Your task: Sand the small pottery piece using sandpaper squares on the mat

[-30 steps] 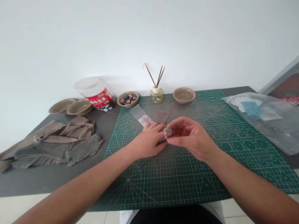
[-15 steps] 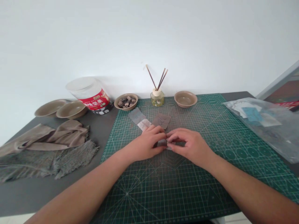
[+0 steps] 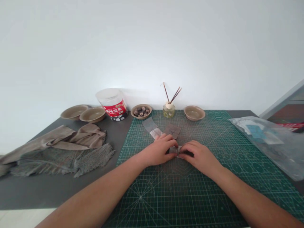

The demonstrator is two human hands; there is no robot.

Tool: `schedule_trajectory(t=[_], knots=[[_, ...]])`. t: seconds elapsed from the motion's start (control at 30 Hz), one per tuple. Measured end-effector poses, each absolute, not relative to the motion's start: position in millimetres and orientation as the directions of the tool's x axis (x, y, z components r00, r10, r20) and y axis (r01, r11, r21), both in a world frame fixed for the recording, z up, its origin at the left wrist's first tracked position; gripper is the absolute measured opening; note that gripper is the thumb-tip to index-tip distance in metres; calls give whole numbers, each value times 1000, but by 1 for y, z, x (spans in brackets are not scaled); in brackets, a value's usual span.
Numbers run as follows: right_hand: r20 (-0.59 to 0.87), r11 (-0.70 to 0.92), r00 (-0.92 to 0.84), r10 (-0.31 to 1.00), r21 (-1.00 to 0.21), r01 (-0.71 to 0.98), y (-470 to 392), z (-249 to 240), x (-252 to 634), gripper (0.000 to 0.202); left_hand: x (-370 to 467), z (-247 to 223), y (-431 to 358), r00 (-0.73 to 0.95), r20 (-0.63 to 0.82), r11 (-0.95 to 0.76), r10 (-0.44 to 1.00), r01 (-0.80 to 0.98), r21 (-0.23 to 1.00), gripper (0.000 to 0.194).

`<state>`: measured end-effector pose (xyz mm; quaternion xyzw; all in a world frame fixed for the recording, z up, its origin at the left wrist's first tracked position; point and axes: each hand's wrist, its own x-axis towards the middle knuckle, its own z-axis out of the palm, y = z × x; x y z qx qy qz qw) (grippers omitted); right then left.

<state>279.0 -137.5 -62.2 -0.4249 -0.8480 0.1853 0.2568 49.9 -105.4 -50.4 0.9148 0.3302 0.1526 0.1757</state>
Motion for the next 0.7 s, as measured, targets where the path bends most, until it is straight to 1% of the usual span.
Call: schedule_trajectory(t=[0.13,0.3,0.47,0.6,0.7], knots=[[340,577,-470,815,-549,605,-139,-63,279,3,49,-50,-106,738,158,-722,656,552,417,18],[402,615,-465,788,-547,568,-140,-63,278,4,50,-50,-106,737,161,-721,657,551,420,18],[428,616,-444,788,-564,550,-142,-60,279,6,50,-51,-105,739,166,-724,653,545,423,18],[416,588,-417,808,-611,531,-144,-58,278,9,49,-52,-105,736,164,-722,657,550,419,20],[365,506,-357,860,-700,505,-143,-57,278,14,50,-52,-105,735,164,-721,658,553,417,19]])
